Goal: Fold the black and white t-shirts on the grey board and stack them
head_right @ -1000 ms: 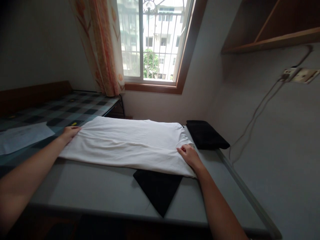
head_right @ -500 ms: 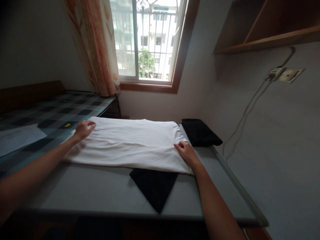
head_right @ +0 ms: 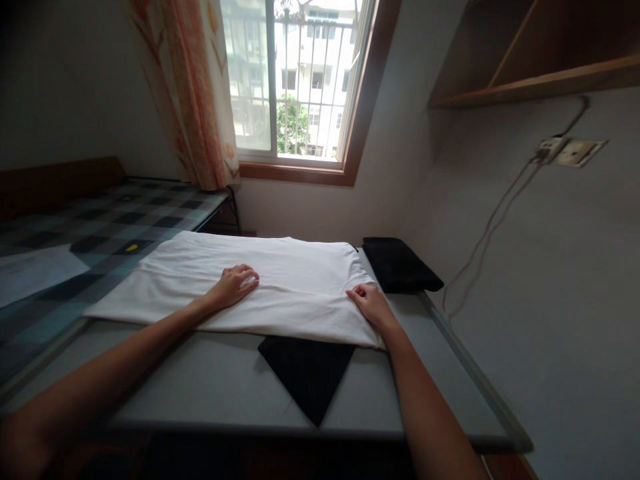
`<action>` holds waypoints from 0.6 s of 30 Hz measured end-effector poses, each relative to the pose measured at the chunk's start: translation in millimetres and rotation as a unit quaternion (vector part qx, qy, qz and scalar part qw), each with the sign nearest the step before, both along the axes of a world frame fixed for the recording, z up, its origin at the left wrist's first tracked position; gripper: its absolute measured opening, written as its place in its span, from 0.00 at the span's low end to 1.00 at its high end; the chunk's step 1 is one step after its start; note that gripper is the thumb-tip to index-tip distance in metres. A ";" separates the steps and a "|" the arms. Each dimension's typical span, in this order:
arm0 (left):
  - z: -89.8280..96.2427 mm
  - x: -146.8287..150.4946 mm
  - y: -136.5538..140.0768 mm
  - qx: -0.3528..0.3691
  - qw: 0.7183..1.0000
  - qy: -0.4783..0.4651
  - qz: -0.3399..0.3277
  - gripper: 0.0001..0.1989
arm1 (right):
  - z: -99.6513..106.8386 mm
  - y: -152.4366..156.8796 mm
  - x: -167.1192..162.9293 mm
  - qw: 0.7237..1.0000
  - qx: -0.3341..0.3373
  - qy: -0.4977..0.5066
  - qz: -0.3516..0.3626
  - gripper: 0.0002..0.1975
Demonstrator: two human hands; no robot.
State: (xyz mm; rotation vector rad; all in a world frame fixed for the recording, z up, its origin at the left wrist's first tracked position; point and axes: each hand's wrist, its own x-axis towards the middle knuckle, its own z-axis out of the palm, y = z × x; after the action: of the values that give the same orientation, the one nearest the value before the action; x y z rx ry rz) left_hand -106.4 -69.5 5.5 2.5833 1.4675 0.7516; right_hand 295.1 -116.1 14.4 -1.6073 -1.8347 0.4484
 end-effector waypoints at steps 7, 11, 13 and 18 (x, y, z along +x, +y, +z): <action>0.6 0.5 -9.3 0.061 0.998 -0.010 -0.009 0.11 | 8.6 2.1 23.0 0.986 0.087 0.037 -0.137 0.30; 5.0 6.7 -18.0 0.055 0.998 0.001 -0.011 0.12 | 12.0 1.4 31.6 0.990 0.062 0.057 -0.109 0.33; 4.9 8.0 -19.1 0.037 0.999 0.011 0.004 0.12 | 10.2 0.6 31.8 0.996 0.010 0.065 -0.053 0.33; 0.7 5.4 -16.7 0.022 1.000 0.011 0.011 0.13 | 1.5 -0.1 29.4 0.997 -0.061 0.043 0.002 0.26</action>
State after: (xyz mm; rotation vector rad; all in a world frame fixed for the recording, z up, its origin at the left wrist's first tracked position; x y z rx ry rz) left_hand -101.0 -86.2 6.2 2.6208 1.5038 0.7699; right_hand 324.5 -116.1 15.9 -1.6392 -1.7764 0.6306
